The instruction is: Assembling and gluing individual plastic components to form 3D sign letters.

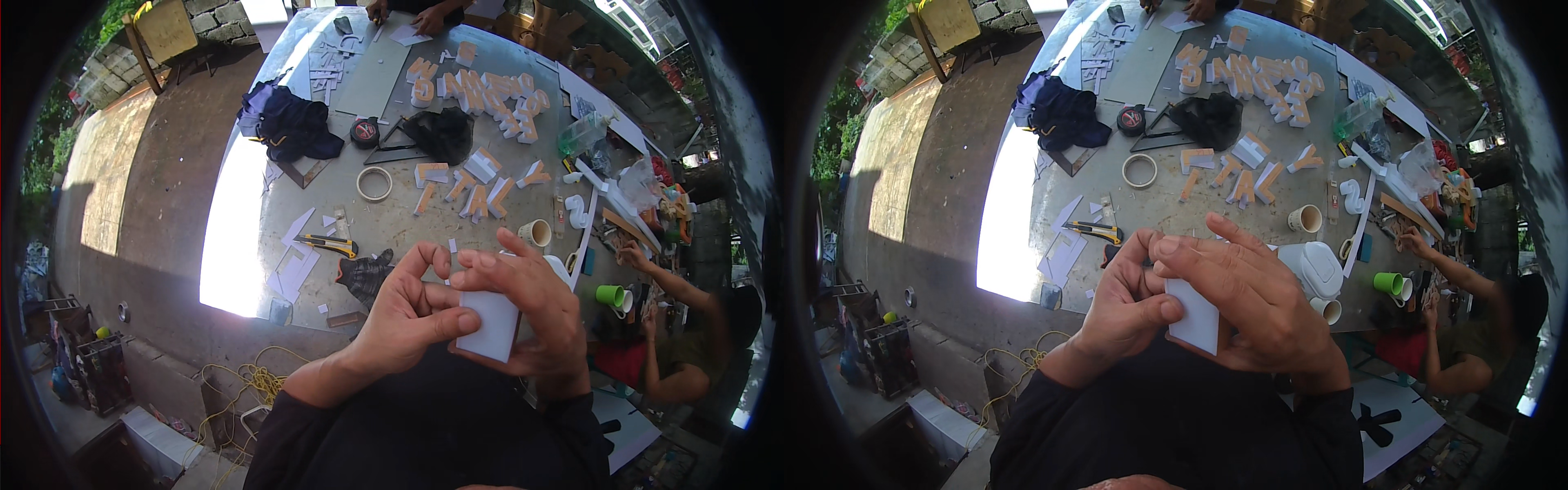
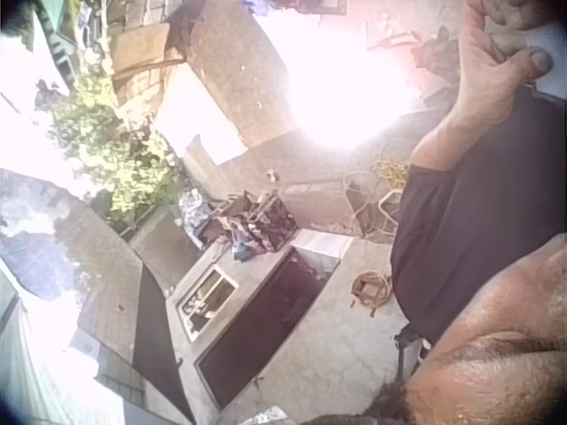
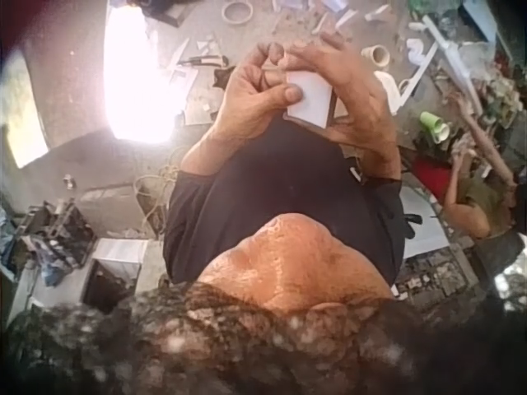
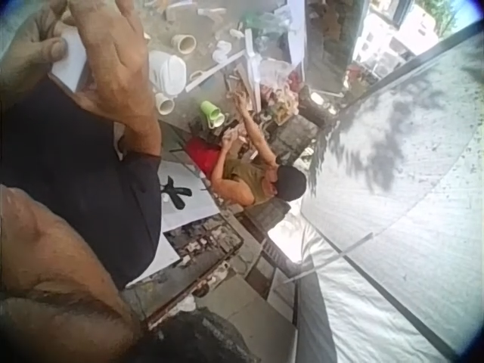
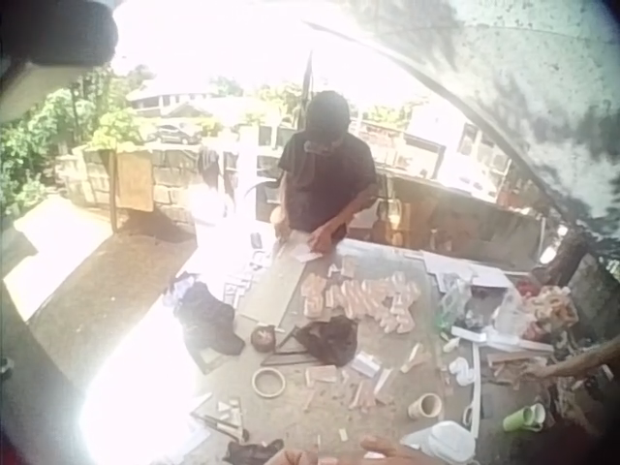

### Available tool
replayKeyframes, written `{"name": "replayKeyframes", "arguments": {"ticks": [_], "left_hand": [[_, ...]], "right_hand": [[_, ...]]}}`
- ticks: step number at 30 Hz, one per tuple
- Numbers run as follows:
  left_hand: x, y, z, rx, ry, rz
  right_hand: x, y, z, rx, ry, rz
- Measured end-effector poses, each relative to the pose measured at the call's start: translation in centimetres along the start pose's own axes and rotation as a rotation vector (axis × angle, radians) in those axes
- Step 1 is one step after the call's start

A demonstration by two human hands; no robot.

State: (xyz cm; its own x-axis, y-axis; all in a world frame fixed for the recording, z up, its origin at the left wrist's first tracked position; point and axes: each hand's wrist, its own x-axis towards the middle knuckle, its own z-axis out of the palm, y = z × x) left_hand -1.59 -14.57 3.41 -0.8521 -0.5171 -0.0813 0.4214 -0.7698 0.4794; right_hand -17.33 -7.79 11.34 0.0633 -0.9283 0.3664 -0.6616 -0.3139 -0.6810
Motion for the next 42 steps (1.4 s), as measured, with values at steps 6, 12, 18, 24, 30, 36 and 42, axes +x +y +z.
{"name": "replayKeyframes", "arguments": {"ticks": [6,12,18,24,30,36,42], "left_hand": [[-0.1,0.5,-0.5,0.063,-0.064,0.062],[-0.6,1.5,-0.3,0.266,-0.08,-0.001],[-0.3,2.6,0.4,0.254,-0.094,-0.099],[-0.3,2.4,0.0,0.237,-0.069,-0.065],[0.0,2.4,-0.2,0.107,-0.146,-0.079],[0.4,2.4,-1.9,0.217,-0.32,-0.103],[0.4,1.6,-1.8,0.476,-0.188,0.125]], "right_hand": [[0.1,-0.4,-0.3,-0.161,-0.023,-0.091],[0.1,-0.7,-0.3,-0.191,-0.006,-0.112],[0.3,-0.3,-0.4,-0.203,-0.031,-0.203],[0.4,-0.1,0.0,-0.171,0.023,-0.177],[0.0,0.4,0.1,-0.169,0.017,-0.2],[-0.2,0.7,-0.1,-0.222,-0.059,-0.349],[-0.3,0.6,-0.5,-0.333,-0.107,-0.383]]}}
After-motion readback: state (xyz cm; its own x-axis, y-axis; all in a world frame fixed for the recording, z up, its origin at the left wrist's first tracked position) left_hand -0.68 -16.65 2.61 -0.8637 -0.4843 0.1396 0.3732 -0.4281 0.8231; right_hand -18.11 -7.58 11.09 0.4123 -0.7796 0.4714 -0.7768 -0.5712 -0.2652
